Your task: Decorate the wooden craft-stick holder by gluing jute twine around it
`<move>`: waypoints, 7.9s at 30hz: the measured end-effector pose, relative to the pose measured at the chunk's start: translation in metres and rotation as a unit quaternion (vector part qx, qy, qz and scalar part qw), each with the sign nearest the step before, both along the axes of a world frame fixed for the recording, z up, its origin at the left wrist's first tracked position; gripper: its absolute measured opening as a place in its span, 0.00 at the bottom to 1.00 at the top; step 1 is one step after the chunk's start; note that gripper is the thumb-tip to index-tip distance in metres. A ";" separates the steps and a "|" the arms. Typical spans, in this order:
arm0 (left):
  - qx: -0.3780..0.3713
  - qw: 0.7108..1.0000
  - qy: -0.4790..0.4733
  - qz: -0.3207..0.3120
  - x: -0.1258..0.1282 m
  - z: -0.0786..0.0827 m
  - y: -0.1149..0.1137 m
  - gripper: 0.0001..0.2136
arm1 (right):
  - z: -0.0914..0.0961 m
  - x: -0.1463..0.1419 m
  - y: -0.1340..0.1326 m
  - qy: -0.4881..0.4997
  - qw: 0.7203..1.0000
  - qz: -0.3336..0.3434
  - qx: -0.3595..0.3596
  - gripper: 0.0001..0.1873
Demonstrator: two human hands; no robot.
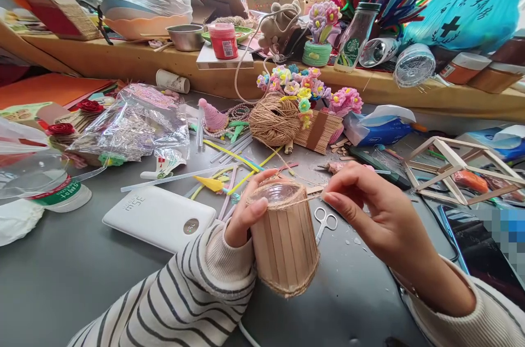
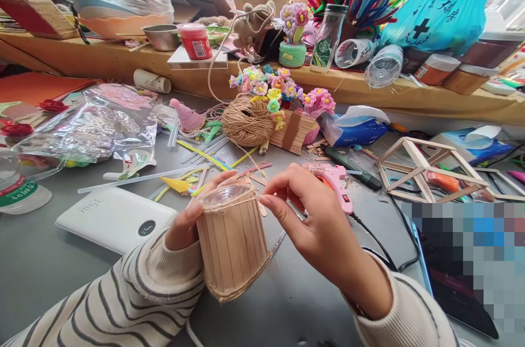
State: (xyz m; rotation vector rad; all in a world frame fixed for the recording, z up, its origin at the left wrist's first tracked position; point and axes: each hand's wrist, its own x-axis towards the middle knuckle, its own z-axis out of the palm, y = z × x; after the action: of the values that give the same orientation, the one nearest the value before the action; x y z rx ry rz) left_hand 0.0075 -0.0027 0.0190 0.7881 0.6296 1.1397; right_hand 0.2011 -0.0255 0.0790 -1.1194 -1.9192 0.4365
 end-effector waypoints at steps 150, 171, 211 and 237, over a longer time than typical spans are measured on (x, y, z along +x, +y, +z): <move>-0.134 0.966 -0.086 -0.201 -0.011 -0.003 0.000 0.31 | -0.004 -0.011 -0.013 -0.154 0.955 0.031 0.252 0.14; -0.156 0.968 -0.073 -0.185 -0.011 0.000 -0.001 0.30 | -0.003 -0.010 -0.010 -0.155 0.955 0.025 0.251 0.14; -0.135 0.962 -0.095 -0.216 -0.016 -0.004 0.002 0.33 | -0.006 -0.005 -0.008 -0.162 0.951 0.025 0.261 0.15; -0.138 0.959 -0.112 -0.222 -0.018 -0.005 0.004 0.33 | -0.007 0.000 -0.008 -0.179 0.943 0.036 0.278 0.12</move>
State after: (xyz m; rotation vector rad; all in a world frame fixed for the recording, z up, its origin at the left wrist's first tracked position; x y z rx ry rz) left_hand -0.0105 0.0014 0.0144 0.5147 0.3827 0.6962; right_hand 0.2012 -0.0335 0.0715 -0.7854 -2.2059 -0.2895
